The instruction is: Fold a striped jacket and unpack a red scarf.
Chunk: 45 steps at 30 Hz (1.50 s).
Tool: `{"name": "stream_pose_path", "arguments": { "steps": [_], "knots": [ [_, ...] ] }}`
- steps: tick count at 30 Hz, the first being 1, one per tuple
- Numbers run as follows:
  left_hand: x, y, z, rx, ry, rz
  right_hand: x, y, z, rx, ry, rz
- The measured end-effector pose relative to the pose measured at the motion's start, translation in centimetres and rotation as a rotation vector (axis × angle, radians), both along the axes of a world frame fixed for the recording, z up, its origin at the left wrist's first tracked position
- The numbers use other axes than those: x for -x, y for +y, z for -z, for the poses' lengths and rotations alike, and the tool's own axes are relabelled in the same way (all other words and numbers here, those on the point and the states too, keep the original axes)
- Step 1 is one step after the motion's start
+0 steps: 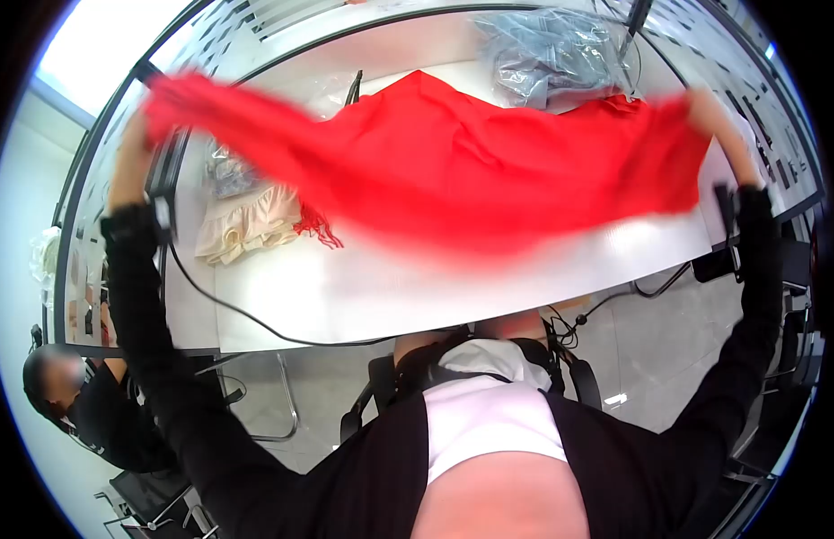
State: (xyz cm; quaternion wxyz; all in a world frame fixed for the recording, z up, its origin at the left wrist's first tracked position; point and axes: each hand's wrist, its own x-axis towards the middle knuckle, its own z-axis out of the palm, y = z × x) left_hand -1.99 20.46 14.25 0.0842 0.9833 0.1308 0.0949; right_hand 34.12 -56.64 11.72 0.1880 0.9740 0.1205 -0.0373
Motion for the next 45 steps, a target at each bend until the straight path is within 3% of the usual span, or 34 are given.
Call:
{"name": "stream_pose_path", "arguments": {
  "steps": [3,4,5,6,8,9,10,12,13,15,16,19,21,24,25,27,29,31,33,35,38,41,45],
  "knots": [
    [-0.2,5.4,-8.4,-0.716,-0.992,-0.176,-1.6,-1.9,-11.7,-0.638,-0.998,-0.257],
    [0.4,6.9,-9.9,-0.854,-1.169,-0.206,3.9,0.7,-14.0,-0.809,-1.299,-0.418],
    [1.2,9.1,-10.3,-0.944,-1.159,-0.207,6.8,2.0,-14.9,-0.977,-1.594,-0.585],
    [1.9,11.3,-10.8,-1.034,-1.151,-0.209,5.3,0.1,-14.9,-0.997,-1.574,-0.705],
    [2.0,12.8,-10.8,-0.747,-1.175,-0.119,4.9,-1.3,-12.9,-0.888,-1.361,-0.764],
    [2.2,13.0,-9.6,-0.367,-1.175,-0.032,4.7,-2.3,-11.8,-0.83,-1.254,-0.789],
    [2.6,13.1,-8.0,0.015,-1.144,0.048,-0.1,-8.3,-11.1,-0.594,-1.152,-0.56],
    [3.1,14.8,-5.2,0.353,-0.923,-0.089,-2.4,-11.3,-8.8,-0.367,-0.948,-0.356],
    [3.3,15.2,-4.6,0.417,-0.725,-0.364,-1.7,-11.2,-6.9,-0.363,-0.903,-0.377],
    [5.3,11.1,-2.9,0.413,-0.741,-0.339,-2.0,-12.6,-3.7,-0.348,-0.856,-0.42],
    [6.5,11.1,-2.4,0.417,-0.788,-0.332,-1.2,-12.4,-2.8,-0.387,-0.789,-0.256],
    [9.8,10.7,-0.7,0.435,-0.946,-0.309,-0.2,-14.6,-1.0,-0.527,-0.748,-0.2],
    [11.1,6.1,-0.9,0.221,-0.877,-0.156,0.3,-15.4,0.4,-0.619,-0.742,-0.133],
    [11.4,3.0,-0.2,0.386,-0.806,-0.127,2.7,-13.9,1.5,-0.66,-0.747,-0.044],
    [10.7,1.7,0.4,0.377,-0.852,-0.081,2.7,-13.4,1.9,-0.728,-0.637,-0.009],
    [9.8,-0.6,0.7,0.054,-0.638,0.041,3.2,-12.2,2.6,-0.857,-0.415,0.066],
    [7.7,-3.7,1.7,0.246,-0.585,0.051,3.5,-11.2,3.8,-0.728,-0.396,-0.223],
    [5.7,-4.9,3.0,0.265,-0.458,0.098,4.9,-8.0,4.9,-0.908,-0.29,-0.152],
    [4.3,-6.3,3.7,0.34,-0.334,0.144,6.0,-5.6,4.5,-0.728,-0.297,-0.166],
    [3.2,-7.7,4.1,0.34,-0.282,0.166,8.2,-2.3,3.8,-0.888,-0.112,-0.188],
    [2.2,-9.4,4.4,0.341,-0.216,0.175,9.1,-0.6,3.6,-0.707,-0.1,-0.351],
    [1.3,-9.5,5.2,0.369,-0.147,0.208,8.9,0.0,5.8,-0.773,-0.085,-0.373],
    [0.0,-9.9,5.9,0.541,-0.075,0.27,9.9,1.6,5.4,-0.862,0.147,-0.128]
  ]
}}
